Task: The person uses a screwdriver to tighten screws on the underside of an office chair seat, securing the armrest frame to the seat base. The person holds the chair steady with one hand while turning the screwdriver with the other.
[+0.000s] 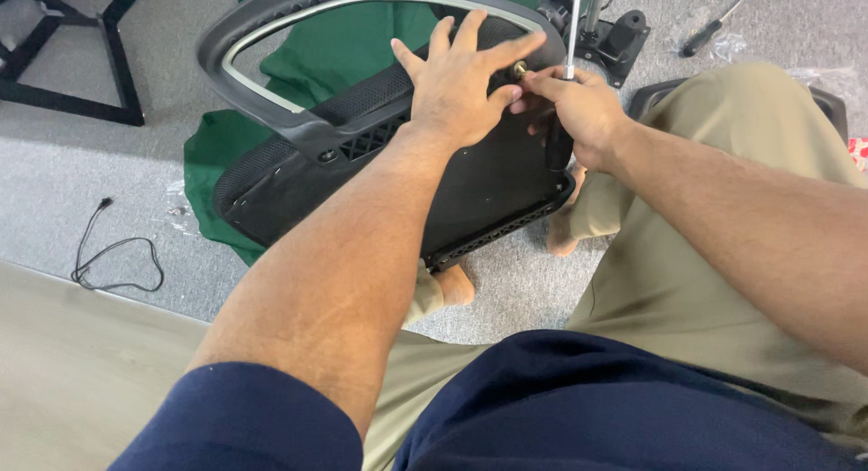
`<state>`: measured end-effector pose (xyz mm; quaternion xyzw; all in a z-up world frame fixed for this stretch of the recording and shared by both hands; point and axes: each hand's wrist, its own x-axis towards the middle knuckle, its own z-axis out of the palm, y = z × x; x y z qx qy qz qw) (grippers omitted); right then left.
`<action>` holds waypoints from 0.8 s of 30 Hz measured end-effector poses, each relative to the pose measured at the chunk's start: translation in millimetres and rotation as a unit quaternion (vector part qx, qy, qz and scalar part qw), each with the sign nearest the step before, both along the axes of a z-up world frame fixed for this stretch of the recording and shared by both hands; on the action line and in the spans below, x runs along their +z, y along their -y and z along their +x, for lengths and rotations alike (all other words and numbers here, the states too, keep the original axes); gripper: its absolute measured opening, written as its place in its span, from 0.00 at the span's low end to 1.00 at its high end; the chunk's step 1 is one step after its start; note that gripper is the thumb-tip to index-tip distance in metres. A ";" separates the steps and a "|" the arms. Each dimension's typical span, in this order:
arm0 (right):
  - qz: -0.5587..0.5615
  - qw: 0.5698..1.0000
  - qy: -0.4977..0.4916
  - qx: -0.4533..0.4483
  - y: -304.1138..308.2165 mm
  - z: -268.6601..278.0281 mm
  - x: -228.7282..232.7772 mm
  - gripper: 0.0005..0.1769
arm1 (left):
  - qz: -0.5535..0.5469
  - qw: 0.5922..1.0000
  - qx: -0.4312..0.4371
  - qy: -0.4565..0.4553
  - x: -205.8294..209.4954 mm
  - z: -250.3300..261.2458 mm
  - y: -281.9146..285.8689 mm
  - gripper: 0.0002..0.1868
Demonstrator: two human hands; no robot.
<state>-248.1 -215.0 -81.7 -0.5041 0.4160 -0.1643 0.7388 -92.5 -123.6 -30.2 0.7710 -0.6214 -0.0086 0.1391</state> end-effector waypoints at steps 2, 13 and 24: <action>0.045 0.999 0.012 0.007 -0.2 0.7 0.7 0.08 | 0.010 0.998 -0.062 0.015 3.5 5.1 -2.7 0.22; 0.045 0.999 -0.006 0.007 -2.8 0.8 2.3 0.08 | 0.047 0.997 0.046 0.027 5.6 -6.7 0.7 0.10; -0.071 0.985 -0.108 0.115 -31.6 -43.1 53.3 0.18 | -0.004 0.996 0.090 -0.008 5.4 43.5 -8.0 0.10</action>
